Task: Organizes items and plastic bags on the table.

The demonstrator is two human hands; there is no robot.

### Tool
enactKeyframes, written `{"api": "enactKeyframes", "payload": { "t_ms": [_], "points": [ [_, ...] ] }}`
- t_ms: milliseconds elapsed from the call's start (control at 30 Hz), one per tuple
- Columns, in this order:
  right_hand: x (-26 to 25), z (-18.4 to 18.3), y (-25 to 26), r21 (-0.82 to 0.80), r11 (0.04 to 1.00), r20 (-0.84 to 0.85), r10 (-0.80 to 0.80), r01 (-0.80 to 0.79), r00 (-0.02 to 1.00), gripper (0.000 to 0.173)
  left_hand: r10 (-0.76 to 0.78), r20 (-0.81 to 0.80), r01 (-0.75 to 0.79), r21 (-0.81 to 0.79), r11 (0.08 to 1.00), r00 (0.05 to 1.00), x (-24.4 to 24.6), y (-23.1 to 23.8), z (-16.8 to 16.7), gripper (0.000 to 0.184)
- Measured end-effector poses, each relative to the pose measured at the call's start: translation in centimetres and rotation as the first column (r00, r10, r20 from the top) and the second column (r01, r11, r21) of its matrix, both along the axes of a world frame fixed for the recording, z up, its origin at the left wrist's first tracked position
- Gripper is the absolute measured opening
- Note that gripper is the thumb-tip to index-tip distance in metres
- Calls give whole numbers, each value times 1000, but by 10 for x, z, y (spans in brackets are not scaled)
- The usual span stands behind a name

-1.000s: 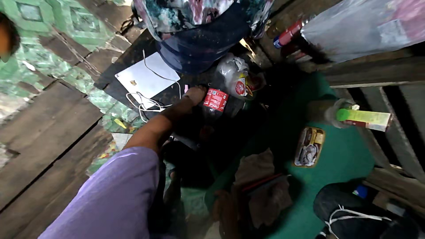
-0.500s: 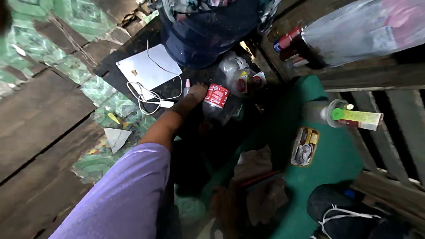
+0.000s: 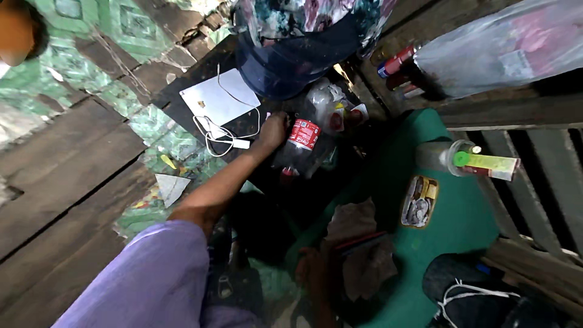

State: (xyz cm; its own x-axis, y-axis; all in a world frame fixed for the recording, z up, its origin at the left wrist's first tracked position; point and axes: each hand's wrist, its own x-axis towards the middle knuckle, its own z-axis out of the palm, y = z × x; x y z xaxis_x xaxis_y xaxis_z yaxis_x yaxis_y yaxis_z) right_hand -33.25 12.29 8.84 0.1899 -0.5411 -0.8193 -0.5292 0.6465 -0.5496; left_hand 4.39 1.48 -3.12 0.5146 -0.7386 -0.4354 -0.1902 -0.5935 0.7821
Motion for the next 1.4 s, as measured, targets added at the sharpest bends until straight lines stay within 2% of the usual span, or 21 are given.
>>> {"api": "enactKeyframes", "payload": {
  "t_ms": [100,167,233,333,433,533,600,667,733,833,867,933,1033,1133,1200,1267,1333,1400],
  "points": [
    [8,7,-1,-12,1000,-22,24,-24,999,36,16,-166,-25,-53,998,986,-45,59,51,31],
    [6,6,-2,-16,999,0,52,-52,999,35,-9,-268,-7,-61,998,963,-83,101,70,29],
    [3,6,-5,-18,998,63,61,-60,996,32,-58,-355,39,-59,997,933,-117,137,81,30],
    [-9,5,-12,-4,993,240,113,-116,964,31,-90,-392,63,-80,995,916,-155,174,109,30],
    [-17,13,-15,66,977,379,161,-201,911,33,-57,-327,3,-162,987,943,-191,193,141,27],
    [-26,24,-16,174,968,514,68,-181,855,32,-39,-219,-31,-307,951,975,-240,199,171,24],
    [-37,35,-13,196,974,559,-18,-111,829,40,-72,-163,9,-357,934,984,-278,197,185,25],
    [-52,46,-11,203,978,553,-73,-50,830,59,-118,-52,90,-376,922,992,-320,189,186,25],
    [-75,56,-13,200,979,559,-75,-46,826,69,-138,48,147,-348,926,989,-359,182,192,26],
    [-110,76,-15,119,992,416,-8,-46,909,64,-282,-3,279,-123,952,960,-400,180,242,41],
    [-120,80,-15,98,995,376,-23,-15,926,62,-300,49,304,-124,945,953,-414,179,241,44],
    [-138,82,-17,87,991,369,-123,98,921,59,-292,209,336,-225,914,933,-440,179,221,45],
    [-159,90,-26,102,984,431,-175,145,885,69,-362,231,415,-255,873,903,-450,182,231,45],
    [-176,103,-49,53,991,532,-132,123,837,83,-341,207,391,-289,874,917,-447,193,245,47],
    [-188,103,-75,62,986,652,-159,157,741,81,-322,214,372,-261,891,922,-439,205,244,46],
    [-198,106,-101,-11,986,715,-108,166,691,69,-294,218,341,-222,914,931,-427,220,236,43],
    [-201,106,-122,-168,969,614,-40,179,788,53,-267,186,297,-160,941,946,-415,234,225,42],
    [-193,97,-135,-419,904,337,64,89,939,42,-223,133,239,-119,964,966,-412,240,221,41]
  ]
}}
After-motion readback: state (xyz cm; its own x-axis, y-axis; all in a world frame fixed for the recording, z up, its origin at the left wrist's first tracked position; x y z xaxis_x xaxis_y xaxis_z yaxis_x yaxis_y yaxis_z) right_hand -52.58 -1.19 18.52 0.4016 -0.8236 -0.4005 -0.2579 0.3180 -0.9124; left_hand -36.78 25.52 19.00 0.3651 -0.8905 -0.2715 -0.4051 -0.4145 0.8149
